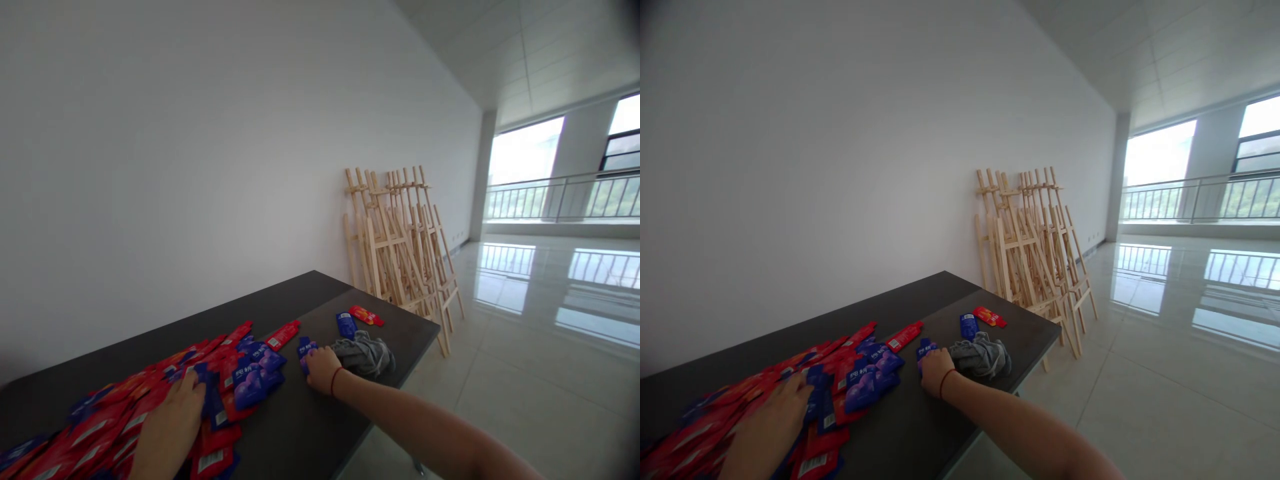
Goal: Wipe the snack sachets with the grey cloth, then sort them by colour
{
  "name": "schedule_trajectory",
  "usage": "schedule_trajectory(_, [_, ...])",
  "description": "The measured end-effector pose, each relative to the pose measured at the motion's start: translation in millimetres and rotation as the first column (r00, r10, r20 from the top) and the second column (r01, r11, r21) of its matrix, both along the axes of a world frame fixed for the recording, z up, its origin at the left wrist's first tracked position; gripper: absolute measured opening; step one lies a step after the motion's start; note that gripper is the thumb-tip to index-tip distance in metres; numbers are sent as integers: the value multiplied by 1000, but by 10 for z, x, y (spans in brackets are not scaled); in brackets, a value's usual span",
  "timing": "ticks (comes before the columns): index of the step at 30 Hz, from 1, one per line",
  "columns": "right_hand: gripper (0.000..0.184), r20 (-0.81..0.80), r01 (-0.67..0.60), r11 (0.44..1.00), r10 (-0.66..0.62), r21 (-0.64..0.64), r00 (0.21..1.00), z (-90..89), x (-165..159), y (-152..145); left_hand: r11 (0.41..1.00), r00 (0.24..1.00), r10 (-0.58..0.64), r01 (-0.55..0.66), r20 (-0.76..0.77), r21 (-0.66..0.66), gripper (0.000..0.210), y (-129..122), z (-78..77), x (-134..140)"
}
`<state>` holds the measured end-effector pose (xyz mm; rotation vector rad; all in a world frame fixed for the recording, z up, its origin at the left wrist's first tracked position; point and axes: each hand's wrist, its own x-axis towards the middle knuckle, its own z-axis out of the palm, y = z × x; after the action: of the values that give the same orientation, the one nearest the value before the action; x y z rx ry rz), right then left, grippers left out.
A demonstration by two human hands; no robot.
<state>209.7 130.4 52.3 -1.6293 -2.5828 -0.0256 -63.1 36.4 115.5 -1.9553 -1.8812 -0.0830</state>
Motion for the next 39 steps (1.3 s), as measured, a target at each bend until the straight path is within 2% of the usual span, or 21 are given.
schedule_trajectory(3, [42, -15, -83, 996, 83, 28, 996, -121, -47, -354, 999, 999, -28, 29, 22, -32, 39, 52, -236, 10])
schedule_trajectory(5, [46, -58, -162, 986, 165, 47, 985, -161, -9, -526, 998, 998, -57, 58, 37, -22, 38, 49, -365, 128])
schedule_trajectory(7, [47, -114, -236, 970, 242, 58, 964, -134, 89, -596, 991, 988, -136, 136, 68, 5, 37, 15, -483, 347])
schedule_trajectory(9, [45, -157, -255, 963, 267, 89, 951, -56, 240, -550, 970, 958, -244, 243, 147, 26, 36, -23, -615, 643])
schedule_trajectory(11, [49, -162, -137, 978, 162, 155, 973, 17, 424, -418, 939, 908, -330, 343, 259, -5, 35, -33, -767, 950])
schedule_trajectory(13, [56, -128, 54, 989, -36, 141, 991, 38, 607, -266, 940, 886, -316, 341, 340, -16, 46, 2, -922, 1194])
schedule_trajectory(14, [57, -109, 111, 988, -99, 109, 989, 26, 687, -202, 942, 879, -302, 334, 370, -24, 51, 32, -992, 1276])
schedule_trajectory(17, [38, -60, 99, 994, -96, 45, 994, -44, 835, -114, 934, 843, -310, 357, 440, -25, 55, 123, -1141, 1363])
schedule_trajectory(19, [28, -52, 43, 999, -41, 30, 998, -56, 830, -138, 918, 803, -336, 396, 492, -21, 50, 143, -1173, 1335])
schedule_trajectory(23, [31, -156, -146, 986, 157, 83, 975, 35, 586, -293, 893, 755, -357, 449, 549, -37, 40, 55, -1084, 1285])
schedule_trajectory(26, [31, -145, -358, 927, 372, 109, 917, 52, 350, -411, 876, 784, -365, 472, 502, -100, 32, -44, -959, 1318])
schedule_trajectory(29, [29, -67, -495, 865, 501, 86, 863, -42, 237, -452, 860, 821, -354, 475, 449, -189, 30, -105, -872, 1368])
schedule_trajectory(32, [30, -15, -506, 854, 511, 122, 859, -149, 203, -367, 849, 831, -356, 479, 428, -222, 33, -111, -860, 1391])
schedule_trajectory(36, [25, 59, -398, 902, 394, 169, 917, -191, 21, -94, 859, 827, -351, 471, 439, -200, 33, -63, -927, 1361])
schedule_trajectory(39, [23, 91, -340, 925, 329, 168, 940, -184, -162, 104, 852, 796, -366, 495, 482, -170, 32, -31, -968, 1317])
